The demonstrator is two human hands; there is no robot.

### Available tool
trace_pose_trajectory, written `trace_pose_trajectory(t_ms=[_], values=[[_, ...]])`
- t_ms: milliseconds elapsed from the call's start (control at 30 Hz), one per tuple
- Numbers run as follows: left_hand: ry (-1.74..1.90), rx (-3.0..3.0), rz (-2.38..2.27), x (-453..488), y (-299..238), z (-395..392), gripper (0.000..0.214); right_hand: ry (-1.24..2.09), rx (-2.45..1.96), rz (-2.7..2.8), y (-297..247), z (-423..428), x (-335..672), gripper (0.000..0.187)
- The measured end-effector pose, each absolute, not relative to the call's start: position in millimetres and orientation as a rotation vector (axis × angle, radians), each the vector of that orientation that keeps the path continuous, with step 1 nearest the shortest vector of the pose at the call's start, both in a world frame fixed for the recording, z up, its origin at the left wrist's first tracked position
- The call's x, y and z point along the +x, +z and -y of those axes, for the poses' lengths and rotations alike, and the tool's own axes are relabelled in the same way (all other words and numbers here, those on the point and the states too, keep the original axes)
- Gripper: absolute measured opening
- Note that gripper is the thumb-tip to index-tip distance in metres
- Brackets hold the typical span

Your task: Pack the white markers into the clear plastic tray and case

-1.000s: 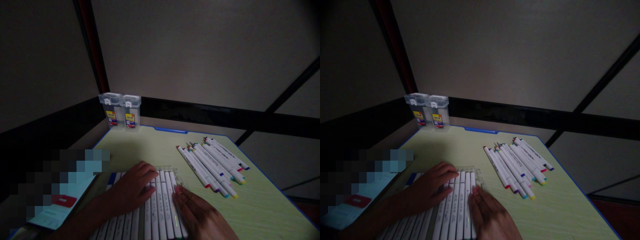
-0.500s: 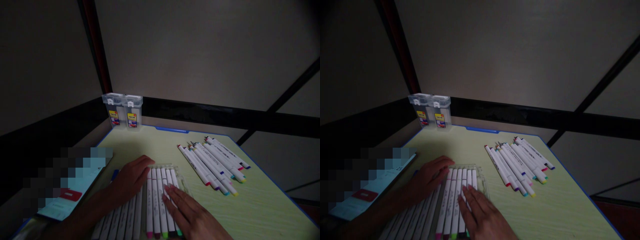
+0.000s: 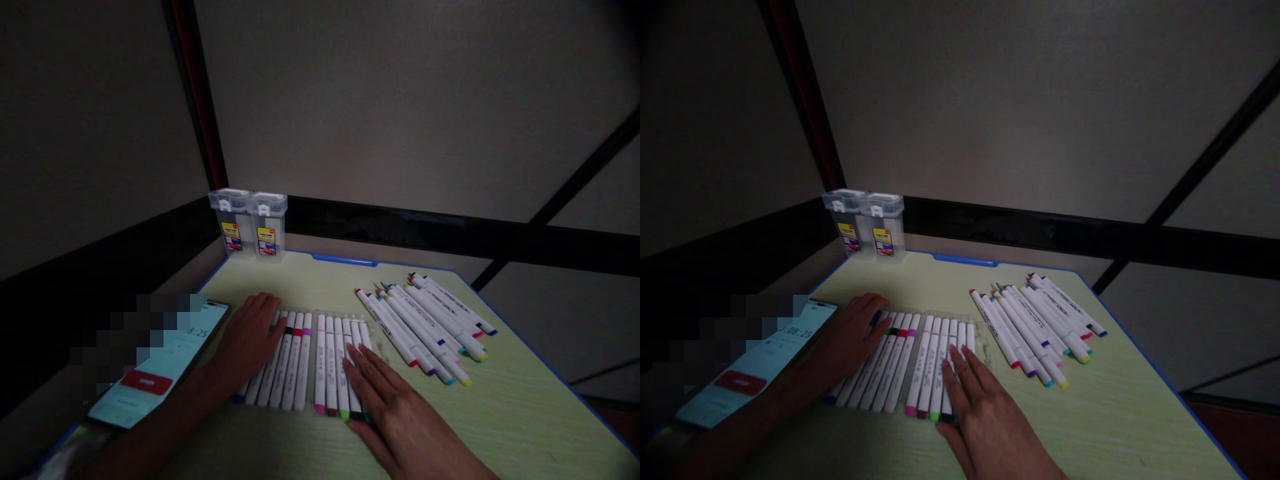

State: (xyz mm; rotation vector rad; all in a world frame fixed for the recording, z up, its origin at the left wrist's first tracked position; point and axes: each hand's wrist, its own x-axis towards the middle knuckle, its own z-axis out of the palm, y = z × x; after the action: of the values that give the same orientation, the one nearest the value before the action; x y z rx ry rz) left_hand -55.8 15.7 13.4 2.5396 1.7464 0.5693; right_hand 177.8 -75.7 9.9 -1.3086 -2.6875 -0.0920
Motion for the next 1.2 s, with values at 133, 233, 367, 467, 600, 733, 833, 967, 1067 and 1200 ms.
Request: trace_pose_trajectory(t_ms=[133,233,367,467,600,733,833,967,1067,1200], values=[[0.469,2.691,-1.497,-54.7,6.0,-12.7,0.048,-0.104,-1.296,2.69,11.0,75.9,178.7,0.051],[0.328,2.775,-1.232,-54.0,3.9,-9.6,0.059,-0.095,-1.272,2.664,9.8,76.1,180.1,0.051],[0.225,2.73,-1.117,-54.5,3.9,-8.3,0.071,-0.099,-1.28,2.654,8.9,75.5,179.3,0.051],[0.215,2.705,-1.101,-53.9,5.1,-8.0,0.077,-0.1,-1.29,2.671,9.6,75.2,177.4,0.051],[0.232,2.658,-1.129,-51.0,7.9,-6.9,0.078,-0.099,-1.306,2.688,9.7,75.5,177.3,0.053],[0.273,2.616,-1.138,-49.3,8.7,-7.0,0.077,-0.068,-1.302,2.662,8.5,75.8,178.5,0.051],[0.31,2.623,-1.107,-50.7,7.3,-7.5,0.077,-0.071,-1.299,2.665,8.1,75.8,178.5,0.051],[0.202,2.689,-1.031,-53.0,7.6,-6.2,0.075,-0.114,-1.298,2.687,8.3,77.1,178.5,0.052],[0.091,2.732,-1.031,-52.5,10.8,-3.6,0.07,-0.123,-1.299,2.7,9.1,78.0,178.7,0.053],[0.021,2.753,-1.054,-50.1,14.6,0.2,0.066,-0.094,-1.293,2.689,9.8,77.2,178.2,0.051]])
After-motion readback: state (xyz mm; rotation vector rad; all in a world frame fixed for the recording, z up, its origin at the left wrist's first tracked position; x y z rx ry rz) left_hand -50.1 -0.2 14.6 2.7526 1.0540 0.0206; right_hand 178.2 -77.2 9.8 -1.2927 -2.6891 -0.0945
